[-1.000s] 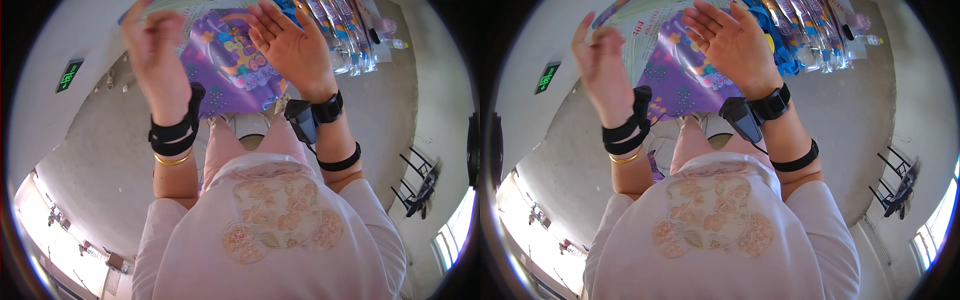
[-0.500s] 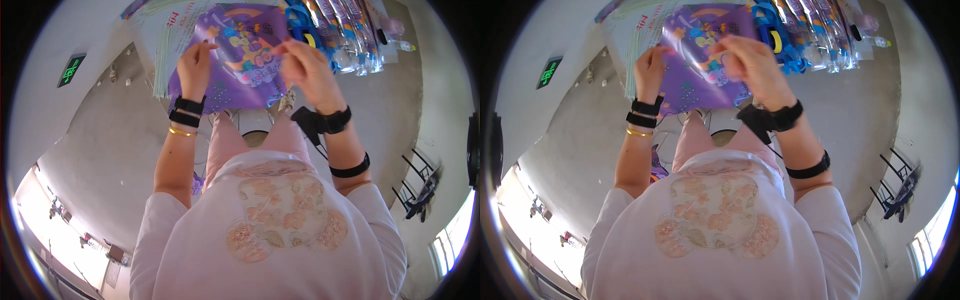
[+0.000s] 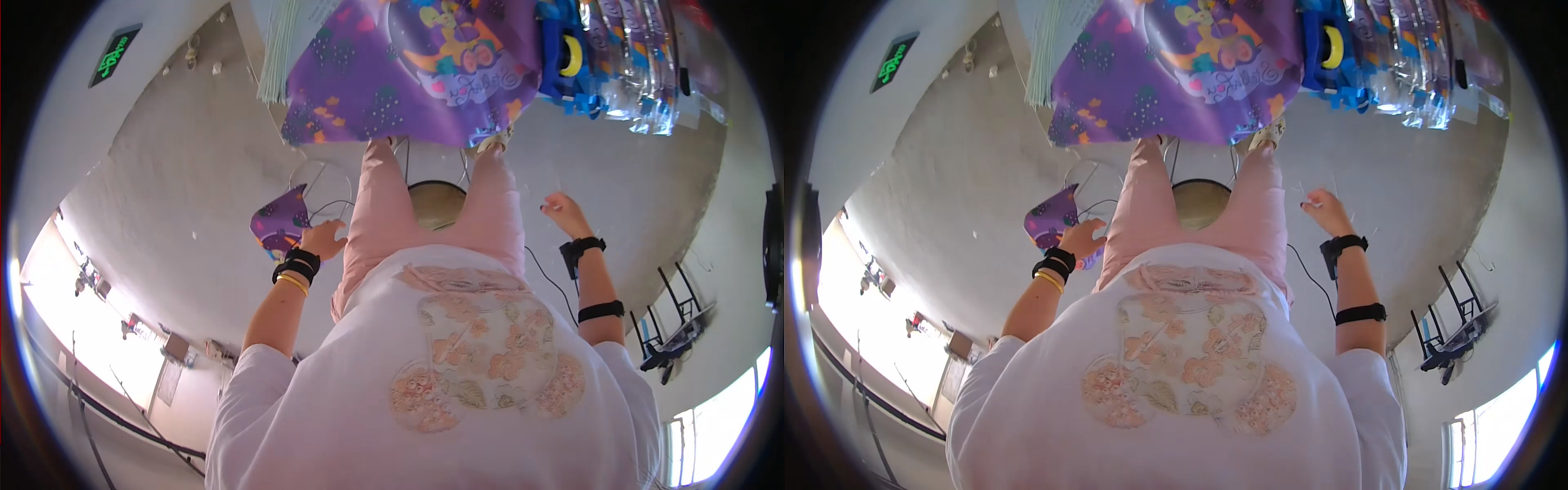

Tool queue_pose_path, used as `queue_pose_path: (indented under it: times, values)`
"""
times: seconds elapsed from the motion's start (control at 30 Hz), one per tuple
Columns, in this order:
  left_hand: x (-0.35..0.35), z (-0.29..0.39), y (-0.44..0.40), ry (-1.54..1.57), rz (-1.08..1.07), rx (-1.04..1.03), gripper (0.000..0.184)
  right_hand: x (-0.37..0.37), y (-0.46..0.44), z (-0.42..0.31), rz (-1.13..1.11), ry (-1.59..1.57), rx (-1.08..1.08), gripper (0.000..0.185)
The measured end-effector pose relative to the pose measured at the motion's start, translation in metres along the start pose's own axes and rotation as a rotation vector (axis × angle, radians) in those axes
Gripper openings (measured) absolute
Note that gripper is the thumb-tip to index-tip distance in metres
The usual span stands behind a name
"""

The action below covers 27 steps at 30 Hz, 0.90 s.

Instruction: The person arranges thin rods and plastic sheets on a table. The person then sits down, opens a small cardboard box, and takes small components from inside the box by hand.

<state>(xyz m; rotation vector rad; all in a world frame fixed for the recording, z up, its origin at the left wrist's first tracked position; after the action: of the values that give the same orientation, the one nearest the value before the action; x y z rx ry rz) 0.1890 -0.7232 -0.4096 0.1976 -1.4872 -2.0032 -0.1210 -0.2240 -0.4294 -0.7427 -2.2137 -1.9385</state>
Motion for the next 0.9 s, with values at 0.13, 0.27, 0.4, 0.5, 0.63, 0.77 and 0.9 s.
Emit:
queue_pose_path:
  times: [0.13, 0.27, 0.4, 0.5, 0.63, 0.77, 0.9]
  values:
    - [-0.09, -0.046, -0.018, 0.594, 0.177, 0.077, 0.04, -0.084, -0.018, 0.12, -0.035, -0.103, -0.204, 0.028]
    - [-0.179, -0.065, -0.035, 1.243, 0.196, 0.479, 0.039, -0.151, 0.046, 0.152, -0.412, -0.466, -0.678, 0.027]
    - [-0.232, -0.05, -0.007, 1.837, -0.069, 0.629, 0.051, -0.206, 0.121, 0.151, -0.743, -0.792, -1.04, 0.039]
    - [-0.31, -0.074, 0.029, 1.767, -0.157, 0.572, 0.044, -0.2, 0.117, 0.153, -0.787, -0.712, -1.08, 0.038]
    - [-0.337, -0.049, 0.069, 1.734, -0.168, 0.642, 0.041, -0.194, 0.11, 0.154, -0.856, -0.576, -1.09, 0.038]
    - [-0.353, -0.044, 0.07, 1.711, -0.114, 0.639, 0.038, -0.184, 0.073, 0.155, -0.888, -0.432, -1.017, 0.037]
    - [-0.366, -0.035, 0.027, 1.683, -0.017, 0.619, 0.034, -0.181, 0.032, 0.152, -0.906, -0.288, -0.903, 0.037]
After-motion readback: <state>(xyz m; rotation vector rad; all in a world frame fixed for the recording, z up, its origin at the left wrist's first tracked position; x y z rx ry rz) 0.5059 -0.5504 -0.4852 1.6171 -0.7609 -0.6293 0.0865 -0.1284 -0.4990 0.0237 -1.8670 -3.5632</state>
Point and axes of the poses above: each hand's wrist, its own y-axis away from the middle knuckle, its own x-axis out of the back of the hand, z = x × y, the point moved 6 cm from there along -y, towards the middle knuckle, and after that the axes turned 9 degrees about -x, right-handed, at the moved point
